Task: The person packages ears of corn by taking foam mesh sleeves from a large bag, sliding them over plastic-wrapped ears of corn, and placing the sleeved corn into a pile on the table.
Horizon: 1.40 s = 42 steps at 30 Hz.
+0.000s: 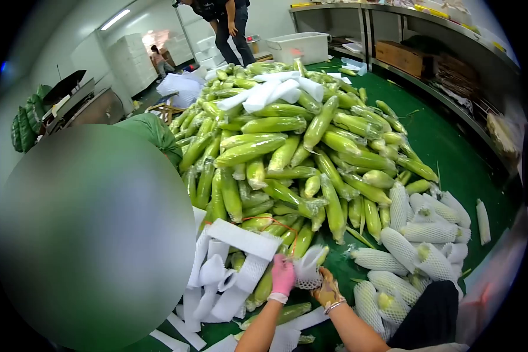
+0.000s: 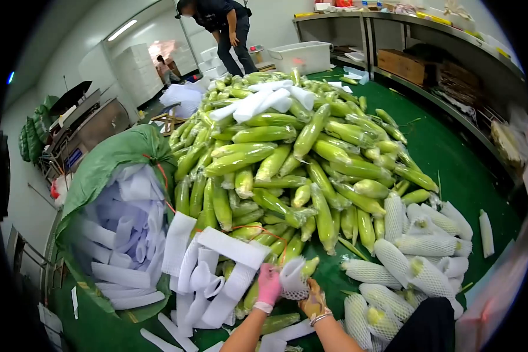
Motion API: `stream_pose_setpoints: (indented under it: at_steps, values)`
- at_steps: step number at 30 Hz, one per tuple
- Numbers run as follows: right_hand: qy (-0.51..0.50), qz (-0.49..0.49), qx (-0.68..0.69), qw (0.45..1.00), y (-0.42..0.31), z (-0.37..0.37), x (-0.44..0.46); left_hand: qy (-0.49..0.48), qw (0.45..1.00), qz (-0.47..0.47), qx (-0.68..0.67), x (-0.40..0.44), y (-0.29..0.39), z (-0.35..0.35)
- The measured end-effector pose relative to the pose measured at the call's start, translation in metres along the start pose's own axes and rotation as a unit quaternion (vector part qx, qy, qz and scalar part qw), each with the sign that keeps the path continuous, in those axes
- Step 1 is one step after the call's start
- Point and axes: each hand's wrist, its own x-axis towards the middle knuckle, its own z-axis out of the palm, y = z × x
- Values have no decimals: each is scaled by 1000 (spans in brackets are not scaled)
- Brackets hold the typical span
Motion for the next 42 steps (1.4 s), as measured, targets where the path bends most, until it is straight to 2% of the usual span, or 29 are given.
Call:
stream_pose_setpoints:
  at_steps: [1,2,3,4,5,7,8,10,11,12,13,14,15,16,17,19,22,23,24,25,26,27,29,30,31,33,35,37,42]
  values:
    - [112,148,333,924,22,-4,13,-34,970,75,230,-4,6,-1]
    - [152,68,178,970,31,7,5,-64,881,143,446,-8,9,-1]
    - [144,-6,111,983,64,-4,9,-97,837,258,474,2,-23,-14]
    - [134,-79,44,987,112,-21,21,-20,772,213,599,-15,-13,-4]
    - [127,-74,42,988,148,-41,36,-28,760,173,626,-32,4,2]
    - [75,112,394,909,195,-70,56,-62,748,100,653,-42,3,-5]
    - [45,-64,2,997,117,-46,9,-56,748,98,654,-43,-20,-20]
    - [91,-133,-141,977,89,-41,-13,-209,763,434,432,-42,-62,-43]
    - [101,-161,-177,966,64,-33,-28,-213,891,169,364,-57,-40,-33]
    - [83,-175,-148,970,1,-5,-63,-236,956,-23,175,-86,-2,-17]
    - [73,-140,-137,978,-34,6,-85,-178,962,-206,-20,-115,37,-1]
    - [55,-126,-105,985,-65,18,-103,-167,955,-244,-21,-131,65,7]
    - [46,-114,-181,976,-112,40,-113,-218,969,-68,99,-132,60,4]
    - [37,-101,-256,961,-141,55,-117,-247,967,-70,-3,-132,62,2]
    - [19,-80,-243,966,-129,48,-103,-276,952,-79,-104,-132,64,1]
    - [2,-53,-217,975,-88,28,-48,-127,905,-279,-294,-118,73,14]
    - [52,-149,-328,931,-76,17,-5,-110,961,-238,-83,-90,43,20]
    - [44,-109,-186,975,-75,10,-1,-102,972,-205,-58,-91,39,28]
    - [42,-132,-207,968,-70,-4,6,-92,980,-172,-31,-95,45,39]
    - [21,-186,-335,923,-67,-22,10,-80,987,-140,-3,-98,50,51]
    - [-7,-259,-553,792,-67,-38,14,-58,975,-205,-64,-95,50,64]
    - [-26,-295,-662,688,-68,-53,20,-58,982,-177,-43,-92,52,78]
    - [-77,-196,-321,923,-56,-93,32,-66,984,-161,-23,-81,59,98]
    - [-100,-94,43,990,-41,-115,44,-75,988,-137,1,-72,66,109]
    - [57,-76,42,995,-72,-80,37,-85,986,-145,-2,-66,78,121]
    - [40,-104,-52,992,-71,-105,70,-85,989,-119,-28,-46,72,143]
    - [-5,-83,105,991,-113,-89,86,-82,990,-96,-55,-25,56,156]
    - [22,-63,109,992,-110,-103,119,-15,998,3,68,2,34,163]
    - [130,-51,62,988,-23,-127,186,57,973,66,212,45,-13,137]
